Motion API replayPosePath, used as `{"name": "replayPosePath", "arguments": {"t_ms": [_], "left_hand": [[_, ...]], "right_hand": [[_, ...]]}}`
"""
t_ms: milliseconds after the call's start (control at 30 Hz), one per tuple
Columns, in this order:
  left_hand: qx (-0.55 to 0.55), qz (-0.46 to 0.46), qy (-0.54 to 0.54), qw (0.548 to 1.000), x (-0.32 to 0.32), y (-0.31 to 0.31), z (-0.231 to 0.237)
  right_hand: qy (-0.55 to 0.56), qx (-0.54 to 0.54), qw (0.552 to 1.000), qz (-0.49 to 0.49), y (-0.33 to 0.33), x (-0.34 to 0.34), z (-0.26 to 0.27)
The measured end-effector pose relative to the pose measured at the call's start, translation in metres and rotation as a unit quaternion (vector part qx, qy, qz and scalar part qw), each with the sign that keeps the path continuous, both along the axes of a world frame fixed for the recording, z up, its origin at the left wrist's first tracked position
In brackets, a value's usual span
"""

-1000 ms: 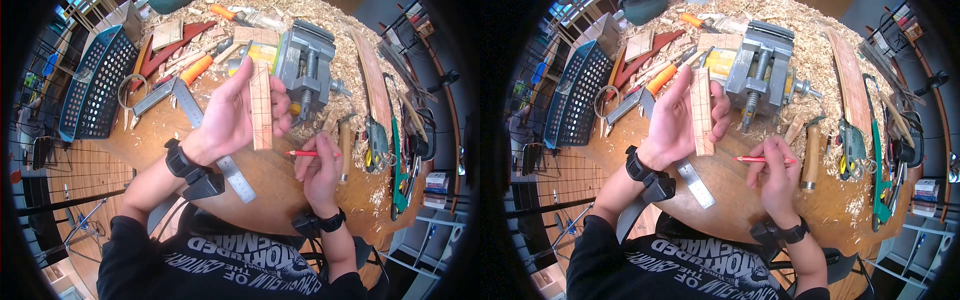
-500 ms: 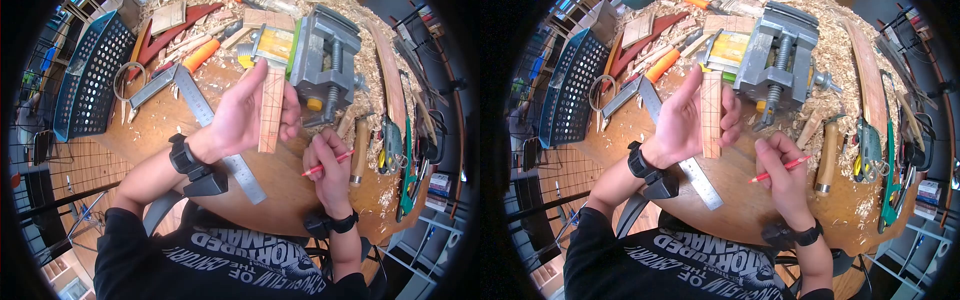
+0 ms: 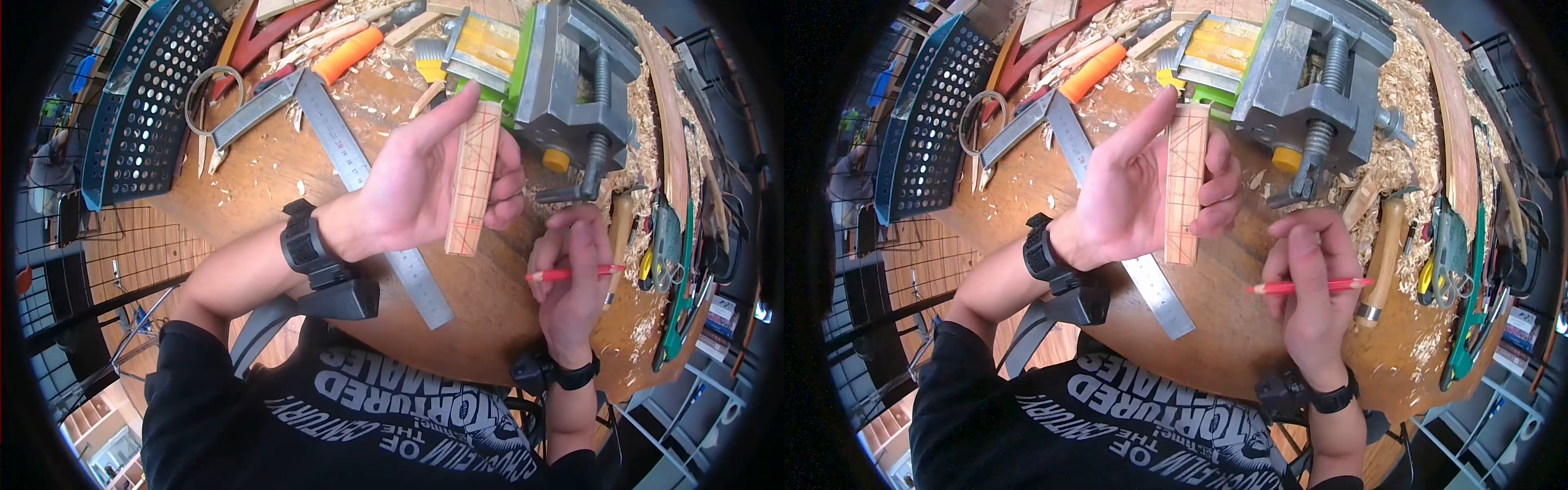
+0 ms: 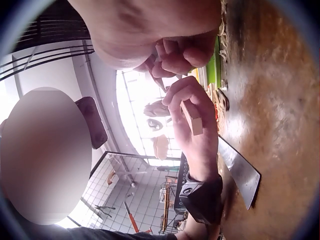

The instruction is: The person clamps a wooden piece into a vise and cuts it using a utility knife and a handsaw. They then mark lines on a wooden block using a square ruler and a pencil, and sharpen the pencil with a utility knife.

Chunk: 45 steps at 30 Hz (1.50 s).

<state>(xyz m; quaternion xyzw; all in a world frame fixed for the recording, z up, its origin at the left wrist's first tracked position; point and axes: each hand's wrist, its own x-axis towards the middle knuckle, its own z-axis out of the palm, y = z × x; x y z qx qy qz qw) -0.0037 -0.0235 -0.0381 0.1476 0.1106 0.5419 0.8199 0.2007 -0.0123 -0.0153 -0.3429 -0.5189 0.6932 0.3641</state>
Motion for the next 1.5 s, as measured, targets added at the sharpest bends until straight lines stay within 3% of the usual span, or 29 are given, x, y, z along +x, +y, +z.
{"name": "replayPosePath", "arguments": {"t_ms": [67, 333, 400, 467, 533, 700, 800, 967, 1067, 1300, 1367, 1500], "left_hand": [[0.004, -0.025, -0.049, 0.998, 0.003, -0.002, -0.001], [-0.045, -0.051, -0.058, 0.996, 0.006, -0.001, -0.011], [-0.044, -0.05, -0.053, 0.996, 0.007, -0.001, -0.01], [-0.041, -0.046, -0.042, 0.997, 0.007, -0.001, -0.009], [-0.04, -0.039, -0.034, 0.998, 0.006, -0.001, -0.007], [-0.056, -0.033, -0.048, 0.997, 0.007, 0.0, -0.011], [-0.048, -0.025, -0.039, 0.998, 0.006, -0.001, -0.01], [-0.032, -0.023, -0.013, 0.999, 0.006, -0.001, -0.01], [0.003, 0.006, 0.046, 0.999, 0.007, -0.001, -0.011], [0.016, 0.005, 0.049, 0.999, 0.005, -0.001, -0.006], [-0.036, 0.054, 0.148, 0.987, 0.007, -0.002, 0.007], [0.005, 0.038, 0.117, 0.992, 0.004, -0.001, 0.0]], "right_hand": [[0.001, -0.002, 0.997, -0.08, -0.003, -0.003, 0.0], [0.022, 0.002, 1.0, -0.014, -0.008, 0.008, -0.011], [0.01, 0.07, 0.997, 0.026, -0.006, 0.008, -0.017], [0.031, 0.056, 0.998, 0.018, -0.011, -0.001, -0.014], [-0.051, 0.019, 0.998, -0.027, -0.013, -0.01, -0.004], [-0.016, -0.014, 1.0, -0.019, -0.011, -0.014, -0.012], [0.043, -0.027, 0.998, -0.034, -0.011, -0.012, -0.015], [0.027, 0.069, 0.997, -0.013, -0.011, -0.008, -0.02], [-0.024, 0.061, 0.998, -0.008, -0.015, -0.011, -0.013], [-0.01, 0.07, 0.997, -0.011, -0.011, -0.005, -0.018], [-0.032, 0.073, 0.997, -0.016, -0.01, -0.003, -0.019], [-0.034, 0.081, 0.994, -0.071, -0.01, -0.004, -0.016]]}}
